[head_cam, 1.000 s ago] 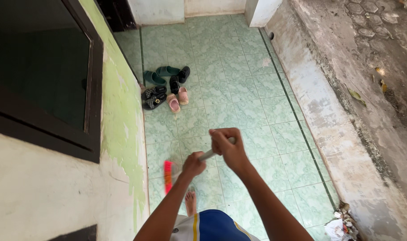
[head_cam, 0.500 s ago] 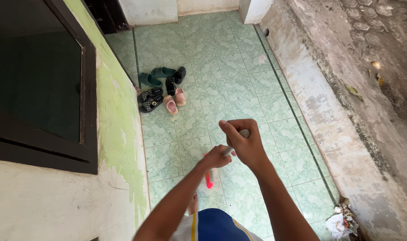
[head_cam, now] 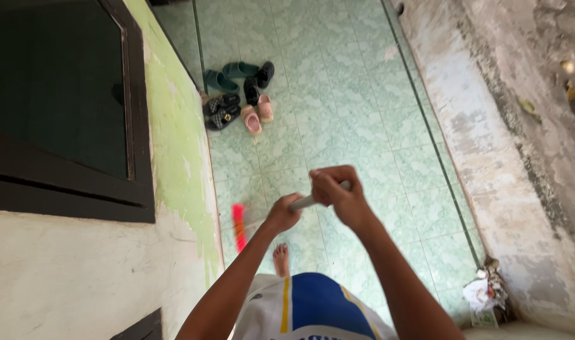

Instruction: The person sweeps a tiled floor using a red broom with a long handle. They move the broom back and forth across the green tiles, navigating around several pairs of shoes and slippers placed near the walls and a doorway.

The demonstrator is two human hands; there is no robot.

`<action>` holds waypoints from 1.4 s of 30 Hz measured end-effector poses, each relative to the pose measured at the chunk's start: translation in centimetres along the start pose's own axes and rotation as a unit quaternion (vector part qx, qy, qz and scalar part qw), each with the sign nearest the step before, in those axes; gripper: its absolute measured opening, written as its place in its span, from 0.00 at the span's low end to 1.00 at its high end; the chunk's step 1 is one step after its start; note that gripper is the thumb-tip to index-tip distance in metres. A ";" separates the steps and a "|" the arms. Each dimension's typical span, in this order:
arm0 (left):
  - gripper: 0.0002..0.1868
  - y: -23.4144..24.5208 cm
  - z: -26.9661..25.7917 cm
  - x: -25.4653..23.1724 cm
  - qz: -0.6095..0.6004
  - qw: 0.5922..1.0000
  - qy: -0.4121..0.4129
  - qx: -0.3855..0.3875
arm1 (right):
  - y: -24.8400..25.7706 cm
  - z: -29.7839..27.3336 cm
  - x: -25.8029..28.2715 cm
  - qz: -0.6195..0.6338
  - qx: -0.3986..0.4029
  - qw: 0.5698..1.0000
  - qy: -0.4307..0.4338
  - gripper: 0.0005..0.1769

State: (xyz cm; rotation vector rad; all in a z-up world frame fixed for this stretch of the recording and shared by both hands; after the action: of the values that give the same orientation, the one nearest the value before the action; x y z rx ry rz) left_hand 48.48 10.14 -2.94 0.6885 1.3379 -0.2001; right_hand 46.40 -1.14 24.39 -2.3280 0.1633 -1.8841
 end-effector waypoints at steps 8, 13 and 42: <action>0.19 -8.4 6.5 -4.7 -0.123 0.984 0.007 0.130 | 1.9 -0.8 4.5 -0.160 -0.078 0.984 0.010 0.31; 0.21 -9.8 7.5 -6.2 -0.138 0.977 0.014 0.165 | 2.0 -0.9 4.9 -0.210 -0.116 0.971 0.008 0.30; 0.11 5.0 1.0 -2.9 0.147 0.966 0.203 -0.060 | 0.2 4.8 2.8 0.096 0.067 0.990 0.077 0.26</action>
State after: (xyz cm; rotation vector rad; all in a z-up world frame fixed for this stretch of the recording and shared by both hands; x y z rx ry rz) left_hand 51.13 12.79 1.52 0.8434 1.5999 0.2751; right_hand 51.66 -1.67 26.10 -2.0026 0.2586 -1.9150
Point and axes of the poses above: each hand's wrist, its own z-axis towards the middle knuckle, its own y-axis out of the back of the hand, x = y × z, the point moved 7 cm from there along z, towards the middle knuckle, and after that the axes turned 10 degrees about -y, right-handed, at the moved point
